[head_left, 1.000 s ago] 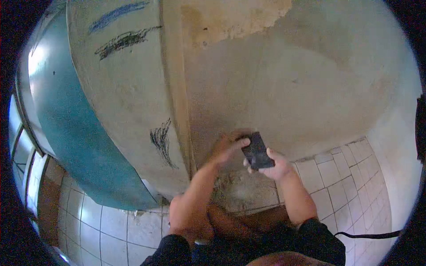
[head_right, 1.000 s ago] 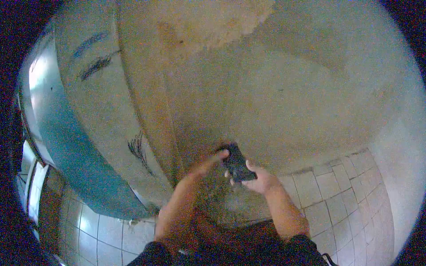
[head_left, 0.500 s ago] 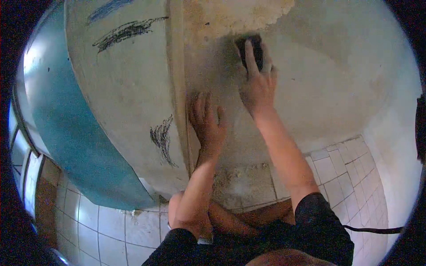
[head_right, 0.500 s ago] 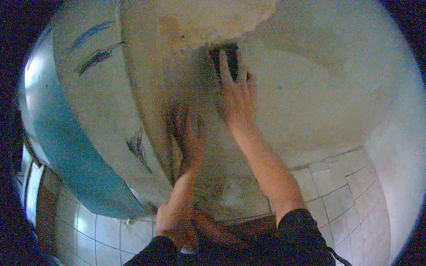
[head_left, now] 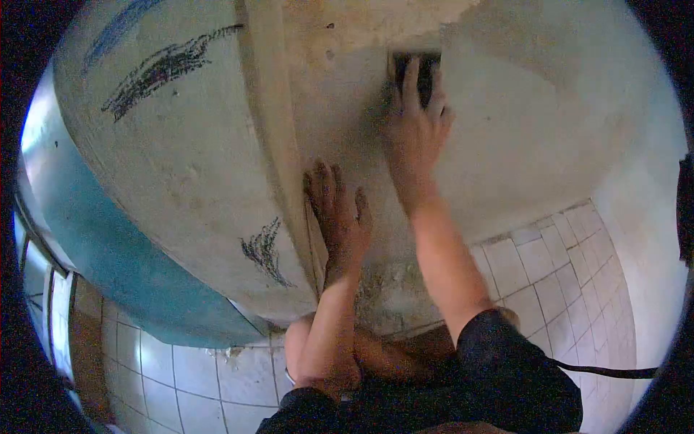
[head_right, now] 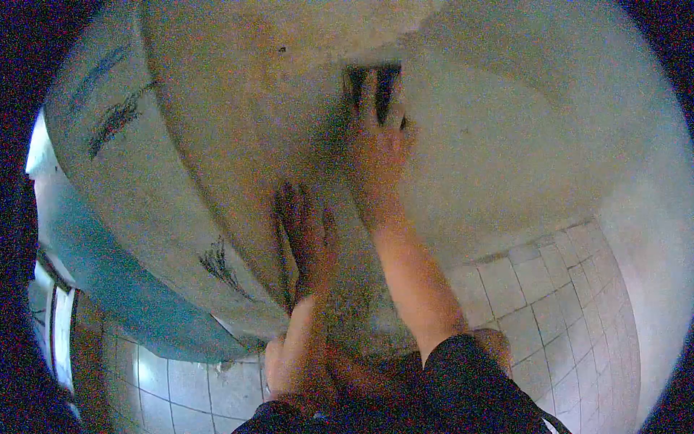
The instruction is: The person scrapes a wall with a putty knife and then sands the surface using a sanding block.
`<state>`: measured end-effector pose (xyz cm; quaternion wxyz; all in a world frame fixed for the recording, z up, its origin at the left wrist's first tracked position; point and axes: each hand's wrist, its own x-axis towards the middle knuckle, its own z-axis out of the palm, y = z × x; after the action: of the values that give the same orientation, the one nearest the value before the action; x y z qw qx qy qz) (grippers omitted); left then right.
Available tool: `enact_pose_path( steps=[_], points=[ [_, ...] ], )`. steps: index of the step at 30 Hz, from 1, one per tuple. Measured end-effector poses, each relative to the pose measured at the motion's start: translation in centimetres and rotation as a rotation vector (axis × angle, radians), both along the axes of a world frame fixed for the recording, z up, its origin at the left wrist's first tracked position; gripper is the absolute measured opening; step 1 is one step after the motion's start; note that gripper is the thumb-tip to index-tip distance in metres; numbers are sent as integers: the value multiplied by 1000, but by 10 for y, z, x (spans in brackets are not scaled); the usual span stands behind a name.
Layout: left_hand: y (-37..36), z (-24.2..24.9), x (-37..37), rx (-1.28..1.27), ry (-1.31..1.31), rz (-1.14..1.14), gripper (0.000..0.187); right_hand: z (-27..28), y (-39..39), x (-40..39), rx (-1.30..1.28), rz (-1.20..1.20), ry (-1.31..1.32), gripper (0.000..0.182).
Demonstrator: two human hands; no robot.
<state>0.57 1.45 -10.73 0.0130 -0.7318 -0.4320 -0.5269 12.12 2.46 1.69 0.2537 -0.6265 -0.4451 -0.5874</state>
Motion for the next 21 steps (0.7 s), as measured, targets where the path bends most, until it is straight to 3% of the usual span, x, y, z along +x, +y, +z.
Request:
enact_pose_path(
  steps=[1, 3, 6, 9, 10, 12, 15, 17, 19, 21],
  points=[
    [-1, -2, -1, 0, 9, -7, 54, -8, 1, -1, 0, -7, 9, 43],
    [6, -8, 1, 16, 55, 38, 54, -17, 13, -2, 157, 313, 249, 45],
    [5, -5, -1, -17, 26, -14, 54, 52, 18, 5, 196, 334, 246, 48],
    [1, 1, 5, -29, 82, 44, 55, -21, 12, 3, 132, 242, 236, 51],
    [1, -3, 1, -24, 86, 49, 55, -18, 8, -1, 137, 247, 240, 51],
    [11, -10, -1, 3, 87, 2, 57, -3, 8, 0, 159, 265, 98, 53],
    [0, 0, 7, 12, 64, 18, 62, 58, 15, 11, 210, 344, 121, 53],
    [-12, 9, 13, -29, 34, 18, 63, 10, 16, 15, 174, 268, 202, 53],
    [-10, 12, 7, -17, 6, 29, 64, -25, 13, 8, 147, 350, 243, 53],
    [-5, 9, 2, -41, 88, 2, 66, 48, 15, 16, 107, 336, 258, 54]
  ],
)
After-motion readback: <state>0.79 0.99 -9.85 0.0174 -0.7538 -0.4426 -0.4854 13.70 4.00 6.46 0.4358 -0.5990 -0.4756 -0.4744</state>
